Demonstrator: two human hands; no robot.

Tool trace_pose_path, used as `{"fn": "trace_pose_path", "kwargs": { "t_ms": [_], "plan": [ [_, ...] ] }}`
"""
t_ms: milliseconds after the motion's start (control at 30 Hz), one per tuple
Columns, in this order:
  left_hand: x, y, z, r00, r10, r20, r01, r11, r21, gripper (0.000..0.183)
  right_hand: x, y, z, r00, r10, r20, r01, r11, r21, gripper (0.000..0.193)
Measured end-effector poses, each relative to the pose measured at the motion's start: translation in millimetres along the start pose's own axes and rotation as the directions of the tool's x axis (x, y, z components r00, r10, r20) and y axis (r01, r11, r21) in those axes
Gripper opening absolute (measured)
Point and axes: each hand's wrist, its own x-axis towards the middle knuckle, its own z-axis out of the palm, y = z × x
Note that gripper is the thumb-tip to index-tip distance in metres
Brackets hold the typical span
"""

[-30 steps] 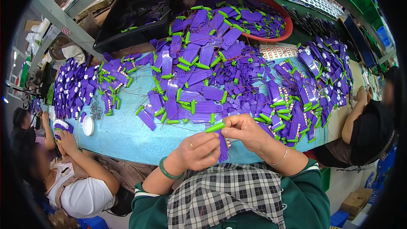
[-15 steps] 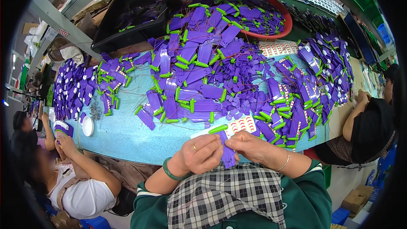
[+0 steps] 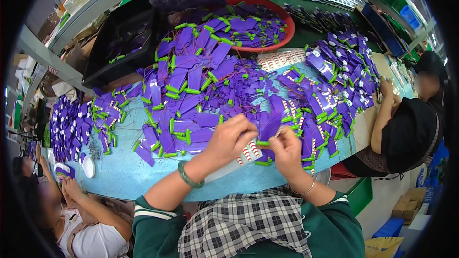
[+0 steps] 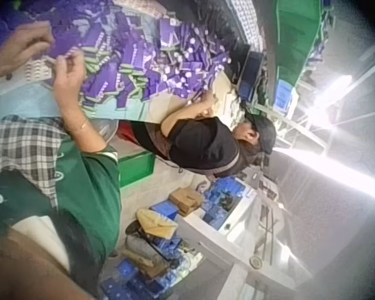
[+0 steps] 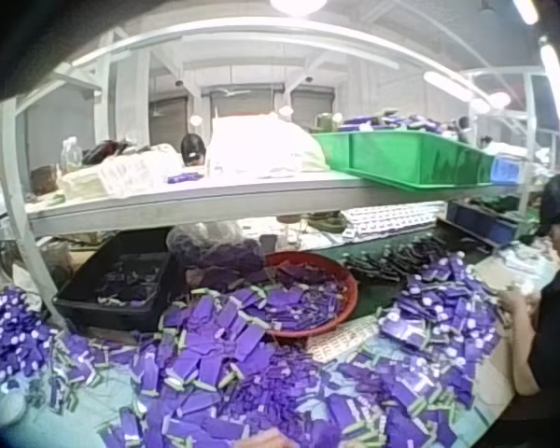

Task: The person assembles small purple plastic components with green accents by hand. They pick up a purple piece, attach a green piece, and place the finished unit on the table. The process is repeated continuously throughout the clip.

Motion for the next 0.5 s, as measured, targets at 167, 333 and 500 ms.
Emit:
{"fn": "trace_pose_path", "kwargs": {
  "t_ms": [167,333,500],
  "plan": [
    [57,-31,13,0.966,0.103,0.238,-0.241,0.696,0.676,0.007,7,-14,-11,0.999,0.041,0.002,-0.041,0.974,0.224,0.017],
    [63,-32,19,0.940,0.017,0.341,-0.297,0.537,0.790,0.011,2,-8,-19,0.995,0.068,0.077,-0.077,0.989,0.128,0.024],
    [54,-41,8,0.964,0.050,0.263,-0.248,0.528,0.812,0.010,6,-12,-23,0.989,0.104,0.101,-0.116,0.986,0.120,0.025]
  ]
}}
